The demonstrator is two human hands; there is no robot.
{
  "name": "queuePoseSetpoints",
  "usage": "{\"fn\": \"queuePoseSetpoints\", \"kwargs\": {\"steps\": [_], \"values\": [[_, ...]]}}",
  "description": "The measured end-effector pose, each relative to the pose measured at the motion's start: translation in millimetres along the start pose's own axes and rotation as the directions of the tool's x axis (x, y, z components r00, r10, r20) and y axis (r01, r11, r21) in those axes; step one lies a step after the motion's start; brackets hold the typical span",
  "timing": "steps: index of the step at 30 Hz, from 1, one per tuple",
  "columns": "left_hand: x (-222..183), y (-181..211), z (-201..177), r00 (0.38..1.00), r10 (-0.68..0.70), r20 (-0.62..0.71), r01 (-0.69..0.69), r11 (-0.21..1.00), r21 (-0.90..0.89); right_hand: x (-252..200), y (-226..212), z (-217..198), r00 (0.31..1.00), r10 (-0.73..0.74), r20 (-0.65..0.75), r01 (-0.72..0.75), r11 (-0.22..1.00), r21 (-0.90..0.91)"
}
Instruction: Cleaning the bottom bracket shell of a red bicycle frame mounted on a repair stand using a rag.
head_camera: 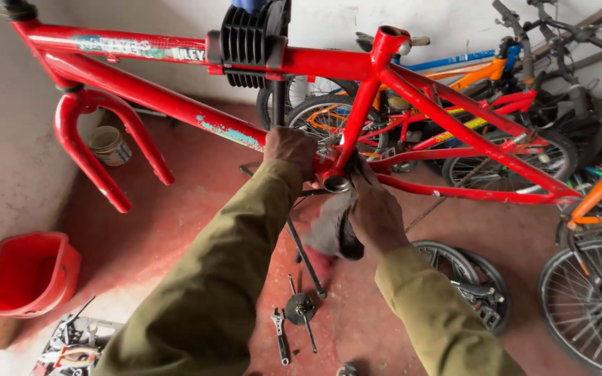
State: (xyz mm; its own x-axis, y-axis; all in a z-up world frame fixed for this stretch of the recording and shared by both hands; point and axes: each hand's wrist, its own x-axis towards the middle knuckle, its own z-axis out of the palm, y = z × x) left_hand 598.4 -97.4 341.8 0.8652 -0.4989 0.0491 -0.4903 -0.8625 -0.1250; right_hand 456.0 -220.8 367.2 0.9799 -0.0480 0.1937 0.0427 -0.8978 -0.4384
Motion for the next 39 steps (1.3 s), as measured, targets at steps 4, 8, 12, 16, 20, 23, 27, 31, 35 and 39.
{"fn": "queuePoseSetpoints", "kwargs": {"steps": [4, 8, 12, 16, 20, 23, 27, 31, 35, 39], "values": [[7, -2, 19, 0.999, 0.039, 0.015, -0.04, 0.996, 0.074, 37, 25, 23, 0.998, 0.003, 0.06, 0.007, 0.989, -0.151], [17, -4, 49, 0.98, 0.013, -0.199, 0.013, 0.991, 0.131, 75, 69, 69, 1.0, -0.027, -0.002, 0.025, 0.934, -0.357], [13, -6, 25, 0.997, 0.02, -0.073, -0.014, 0.996, 0.088, 27, 44, 29, 0.976, -0.206, -0.067, 0.165, 0.909, -0.384], [0, -1, 10, 0.998, 0.037, -0.053, -0.03, 0.993, 0.118, -3, 11, 12, 0.996, -0.082, -0.023, 0.065, 0.911, -0.408], [-5, 3, 3, 0.995, 0.007, -0.101, 0.01, 0.986, 0.168, 38, 50, 49, 0.993, -0.087, -0.082, 0.046, 0.912, -0.408], [-16, 7, 4, 0.991, 0.001, -0.133, 0.021, 0.987, 0.16, 83, 96, 74, 0.995, 0.093, 0.037, -0.071, 0.918, -0.389], [4, 2, 26, 0.984, 0.009, -0.175, 0.016, 0.99, 0.142, 64, 54, 30, 0.888, 0.426, 0.174, -0.46, 0.812, 0.36], [-16, 7, -14, 0.985, -0.004, -0.171, 0.039, 0.978, 0.203, 50, 43, 19, 0.863, 0.436, 0.255, -0.504, 0.709, 0.492], [2, 6, 21, 0.986, 0.0, -0.169, 0.027, 0.987, 0.158, 93, 99, 48, 0.844, 0.391, 0.367, -0.533, 0.683, 0.499], [8, 5, 38, 0.967, -0.012, -0.253, 0.055, 0.985, 0.165, 162, 145, 80, 0.78, 0.35, 0.52, -0.612, 0.599, 0.516]]}}
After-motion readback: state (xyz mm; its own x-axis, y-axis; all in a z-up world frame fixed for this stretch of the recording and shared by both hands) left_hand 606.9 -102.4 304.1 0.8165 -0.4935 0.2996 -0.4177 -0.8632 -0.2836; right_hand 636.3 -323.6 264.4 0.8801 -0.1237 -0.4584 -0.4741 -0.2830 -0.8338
